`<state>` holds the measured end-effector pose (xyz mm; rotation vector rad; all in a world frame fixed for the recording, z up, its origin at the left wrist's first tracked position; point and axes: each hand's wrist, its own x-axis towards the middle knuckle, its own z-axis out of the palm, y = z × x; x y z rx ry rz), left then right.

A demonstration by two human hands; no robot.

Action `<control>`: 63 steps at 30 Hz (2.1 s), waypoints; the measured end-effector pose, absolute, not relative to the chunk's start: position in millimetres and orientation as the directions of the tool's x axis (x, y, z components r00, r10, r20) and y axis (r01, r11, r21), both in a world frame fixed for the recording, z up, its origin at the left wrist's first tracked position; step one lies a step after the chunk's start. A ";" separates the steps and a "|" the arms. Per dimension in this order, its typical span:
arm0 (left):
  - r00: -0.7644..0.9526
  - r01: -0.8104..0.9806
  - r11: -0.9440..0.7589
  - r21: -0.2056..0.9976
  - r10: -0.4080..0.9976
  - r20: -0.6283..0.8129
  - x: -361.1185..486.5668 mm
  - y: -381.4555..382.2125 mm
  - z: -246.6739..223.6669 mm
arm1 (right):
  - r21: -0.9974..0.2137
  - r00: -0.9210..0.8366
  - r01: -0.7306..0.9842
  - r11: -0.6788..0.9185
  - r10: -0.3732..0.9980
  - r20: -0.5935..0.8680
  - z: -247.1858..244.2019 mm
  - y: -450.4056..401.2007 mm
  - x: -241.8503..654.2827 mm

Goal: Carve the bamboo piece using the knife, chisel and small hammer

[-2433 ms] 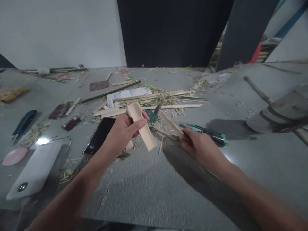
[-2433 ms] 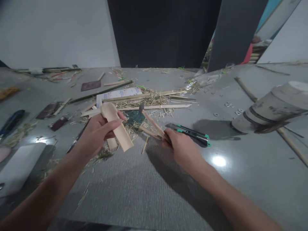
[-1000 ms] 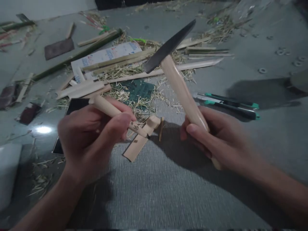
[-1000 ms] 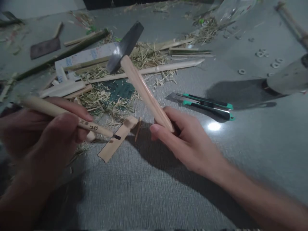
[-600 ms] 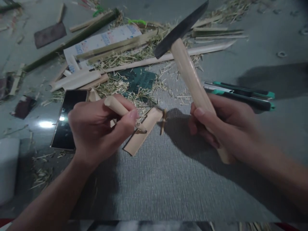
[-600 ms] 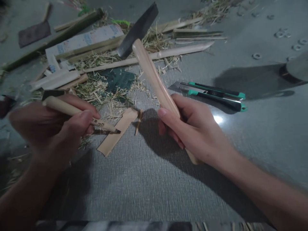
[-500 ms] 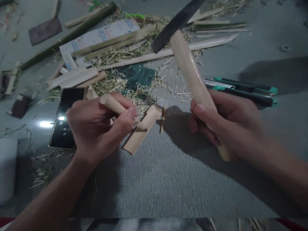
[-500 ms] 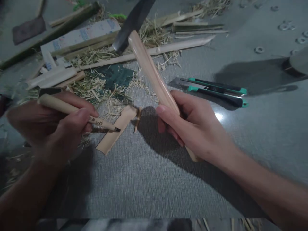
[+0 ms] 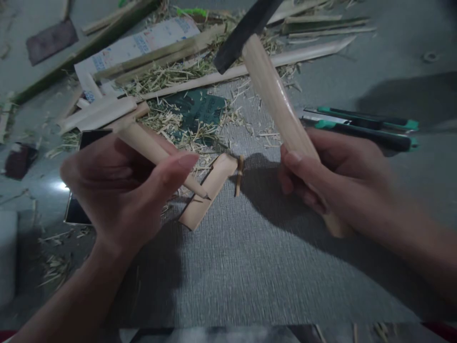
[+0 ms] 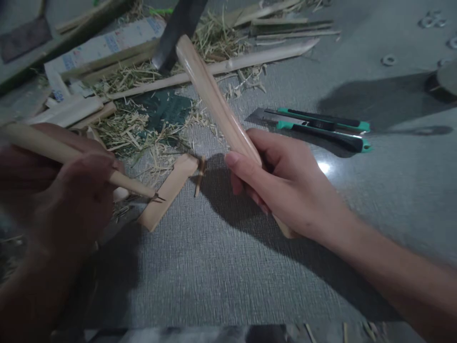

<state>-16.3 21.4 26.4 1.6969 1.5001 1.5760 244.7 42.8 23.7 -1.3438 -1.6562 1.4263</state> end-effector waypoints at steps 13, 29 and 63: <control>-0.052 0.522 -0.443 0.729 0.837 0.545 -14.6 18.3 27.6 | -0.933 -0.331 0.356 -0.061 0.925 -0.187 22.7 41.8 246.3; 0.066 0.615 -0.488 0.620 0.815 0.576 -10.0 8.9 22.7 | -0.927 -0.367 0.367 -0.074 0.904 -0.217 17.3 42.4 248.5; 0.240 0.533 -0.624 0.572 0.759 0.605 -11.1 18.6 14.9 | -0.933 -0.374 0.350 -0.080 0.901 -0.218 20.3 42.0 247.1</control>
